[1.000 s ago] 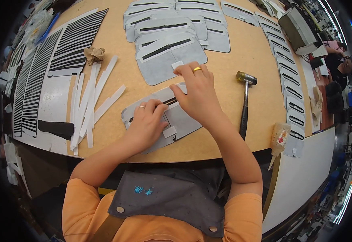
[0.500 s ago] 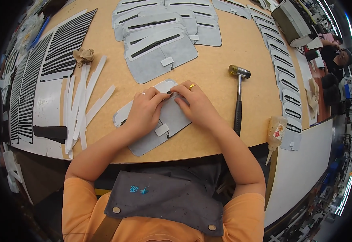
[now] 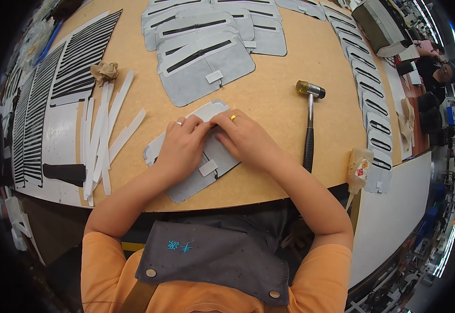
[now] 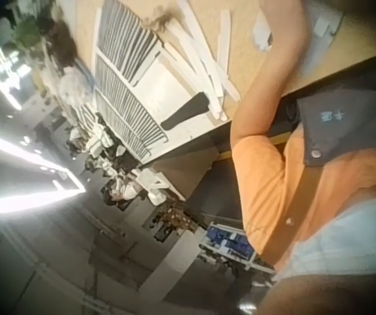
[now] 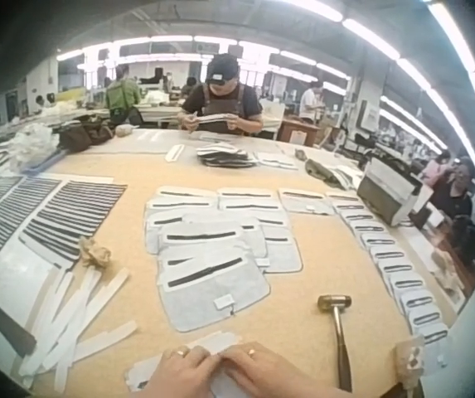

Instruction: The recorder is assembling leather wallet components, applying glue to edges, and pressing them together using a mallet.

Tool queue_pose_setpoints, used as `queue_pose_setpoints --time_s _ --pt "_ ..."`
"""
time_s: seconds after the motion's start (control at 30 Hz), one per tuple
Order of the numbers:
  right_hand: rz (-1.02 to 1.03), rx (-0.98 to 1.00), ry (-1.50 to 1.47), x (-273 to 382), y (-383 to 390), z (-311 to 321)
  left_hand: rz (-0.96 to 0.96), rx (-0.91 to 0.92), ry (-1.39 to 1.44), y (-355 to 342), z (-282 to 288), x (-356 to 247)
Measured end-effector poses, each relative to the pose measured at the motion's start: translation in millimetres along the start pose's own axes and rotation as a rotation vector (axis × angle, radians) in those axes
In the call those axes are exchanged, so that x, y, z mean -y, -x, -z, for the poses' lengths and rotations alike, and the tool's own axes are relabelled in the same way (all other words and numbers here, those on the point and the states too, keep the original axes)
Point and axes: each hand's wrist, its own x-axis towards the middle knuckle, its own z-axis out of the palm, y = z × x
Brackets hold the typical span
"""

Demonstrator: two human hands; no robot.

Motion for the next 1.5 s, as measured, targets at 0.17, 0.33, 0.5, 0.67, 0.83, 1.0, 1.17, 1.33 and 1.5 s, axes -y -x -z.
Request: queue_pose_setpoints --time_s 0.17,0.33,0.5,0.67,0.83,1.0,1.17,1.33,1.5 --pt "0.001 0.011 0.071 -3.6 -1.1 -2.5 0.109 -0.012 0.174 12.3 11.0 2.4" --pt "0.264 0.003 0.348 -9.3 3.3 -9.4 -0.022 0.007 -0.079 22.8 15.0 -2.2" --pt "0.221 0.027 0.224 1.8 0.0 -18.0 -0.061 0.054 -0.187 30.4 18.2 -6.4" --pt "0.185 0.033 0.220 4.1 -1.6 -21.1 0.143 -0.011 0.133 36.6 27.7 1.0" --pt "0.125 0.150 0.130 8.9 -14.4 -18.2 0.186 -0.039 0.181 41.5 24.4 3.6" --pt "0.055 0.315 0.066 8.6 -23.0 -10.6 0.162 -0.100 0.194 45.0 23.3 4.3" --pt "0.173 0.300 0.187 8.9 -21.5 -11.3 0.110 -0.107 0.112 46.6 21.9 3.7" --pt "0.267 0.330 0.297 7.2 -24.1 -10.2 0.119 -0.087 0.127 46.1 22.2 6.2" --pt "0.416 0.381 0.447 19.6 -23.3 -5.7 0.064 -0.117 0.089 48.9 20.5 7.6"
